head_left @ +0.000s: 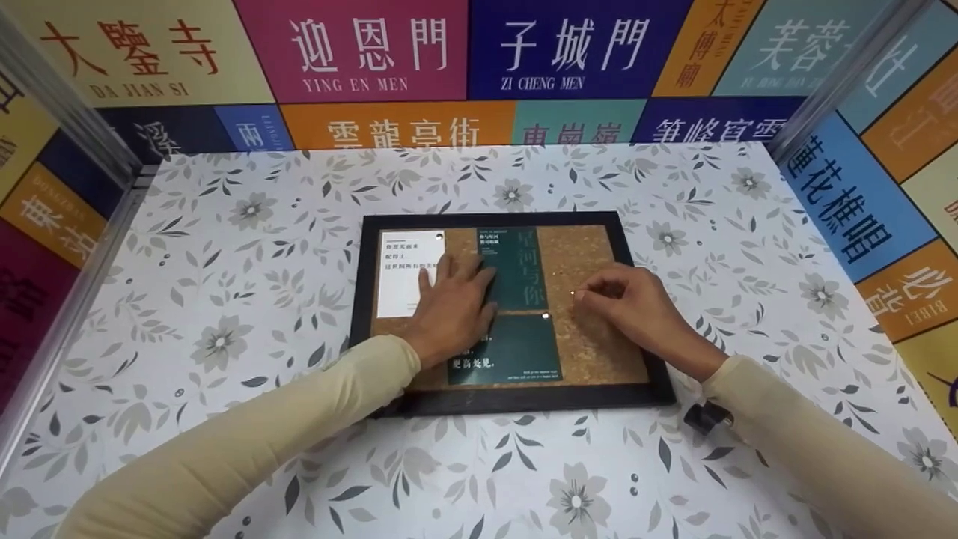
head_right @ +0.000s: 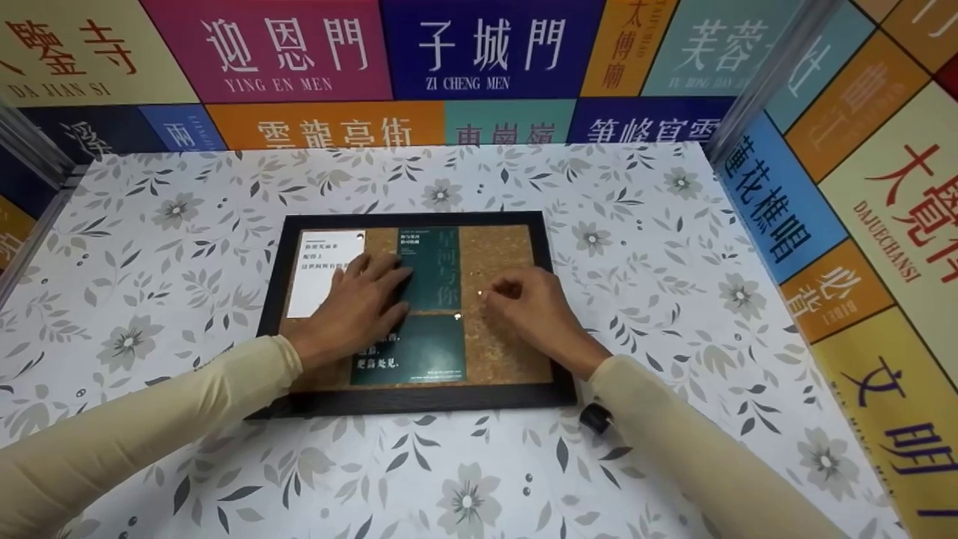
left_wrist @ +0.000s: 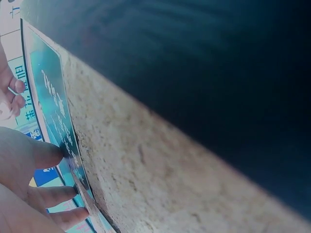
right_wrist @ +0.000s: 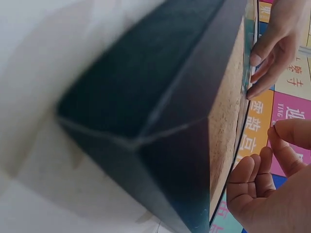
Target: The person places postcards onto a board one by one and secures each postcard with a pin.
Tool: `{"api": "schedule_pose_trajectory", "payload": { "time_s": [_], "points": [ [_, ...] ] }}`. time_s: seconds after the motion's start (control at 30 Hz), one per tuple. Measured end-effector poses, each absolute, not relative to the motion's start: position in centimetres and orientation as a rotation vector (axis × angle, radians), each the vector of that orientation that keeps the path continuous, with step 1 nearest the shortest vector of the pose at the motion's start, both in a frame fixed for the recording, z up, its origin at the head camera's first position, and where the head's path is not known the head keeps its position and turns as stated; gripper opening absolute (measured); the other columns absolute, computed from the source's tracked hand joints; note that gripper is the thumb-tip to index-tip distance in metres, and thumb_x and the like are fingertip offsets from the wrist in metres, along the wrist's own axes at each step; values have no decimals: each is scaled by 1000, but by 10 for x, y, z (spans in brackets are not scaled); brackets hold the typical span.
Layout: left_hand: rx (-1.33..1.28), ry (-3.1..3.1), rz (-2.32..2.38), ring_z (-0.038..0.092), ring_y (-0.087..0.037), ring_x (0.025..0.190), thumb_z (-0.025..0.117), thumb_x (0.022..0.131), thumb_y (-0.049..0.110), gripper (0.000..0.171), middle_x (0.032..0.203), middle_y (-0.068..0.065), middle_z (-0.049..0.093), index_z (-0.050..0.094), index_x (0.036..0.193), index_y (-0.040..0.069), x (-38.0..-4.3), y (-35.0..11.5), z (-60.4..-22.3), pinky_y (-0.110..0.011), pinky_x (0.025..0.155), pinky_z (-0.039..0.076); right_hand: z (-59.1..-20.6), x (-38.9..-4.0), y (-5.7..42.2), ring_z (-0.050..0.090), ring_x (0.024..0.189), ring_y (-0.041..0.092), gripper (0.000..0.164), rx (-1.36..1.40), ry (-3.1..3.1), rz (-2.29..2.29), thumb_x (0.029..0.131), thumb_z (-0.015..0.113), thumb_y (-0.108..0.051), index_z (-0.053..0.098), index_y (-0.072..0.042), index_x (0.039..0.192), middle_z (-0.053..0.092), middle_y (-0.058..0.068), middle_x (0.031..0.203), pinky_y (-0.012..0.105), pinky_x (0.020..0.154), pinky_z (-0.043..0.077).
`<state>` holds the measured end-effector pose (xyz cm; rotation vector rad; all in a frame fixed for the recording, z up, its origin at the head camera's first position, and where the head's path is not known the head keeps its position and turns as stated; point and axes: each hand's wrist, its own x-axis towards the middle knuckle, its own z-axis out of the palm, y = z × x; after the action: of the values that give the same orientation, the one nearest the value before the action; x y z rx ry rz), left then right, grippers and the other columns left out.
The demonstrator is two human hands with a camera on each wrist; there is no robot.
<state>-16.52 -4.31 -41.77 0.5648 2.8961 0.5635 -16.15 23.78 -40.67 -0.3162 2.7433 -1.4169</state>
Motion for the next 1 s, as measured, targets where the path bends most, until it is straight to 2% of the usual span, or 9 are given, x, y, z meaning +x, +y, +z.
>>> {"api": "schedule_pose_trajectory", "payload": {
  "time_s": [0.27, 0.53, 0.77, 1.0],
  "points": [
    [542, 2887, 555, 22, -52, 163, 61, 113, 32, 58, 177, -15, 36, 50, 166, 11, -166, -43, -418, -80, 125, 18, -404, -173, 238, 65, 69, 11, 15, -242, 2666, -1495, 99, 80, -10, 83, 3, 104, 72, 3, 92, 21, 61, 49],
    [554, 2883, 565, 23, -51, 162, 61, 113, 32, 58, 176, -15, 37, 50, 166, 10, -166, -43, -418, -80, 124, 19, -405, -182, 238, 64, 69, 14, 17, -214, 2616, -1550, 101, 79, -12, 82, 4, 106, 75, 4, 86, 24, 60, 50],
    [577, 2902, 546, 26, -51, 160, 62, 113, 31, 58, 174, -15, 39, 51, 165, 8, -166, -43, -419, -80, 122, 22, -405, -190, 235, 64, 73, 15, 19, -165, 2594, -1555, 103, 77, -14, 81, 4, 110, 79, 12, 98, 26, 64, 53],
    [565, 2895, 557, 24, -51, 161, 62, 113, 31, 58, 175, -15, 38, 50, 165, 9, -166, -43, -420, -80, 123, 19, -406, -196, 231, 70, 76, 16, 17, -138, 2587, -1549, 103, 75, -11, 81, 3, 109, 79, 9, 99, 27, 66, 58]
  ]
}}
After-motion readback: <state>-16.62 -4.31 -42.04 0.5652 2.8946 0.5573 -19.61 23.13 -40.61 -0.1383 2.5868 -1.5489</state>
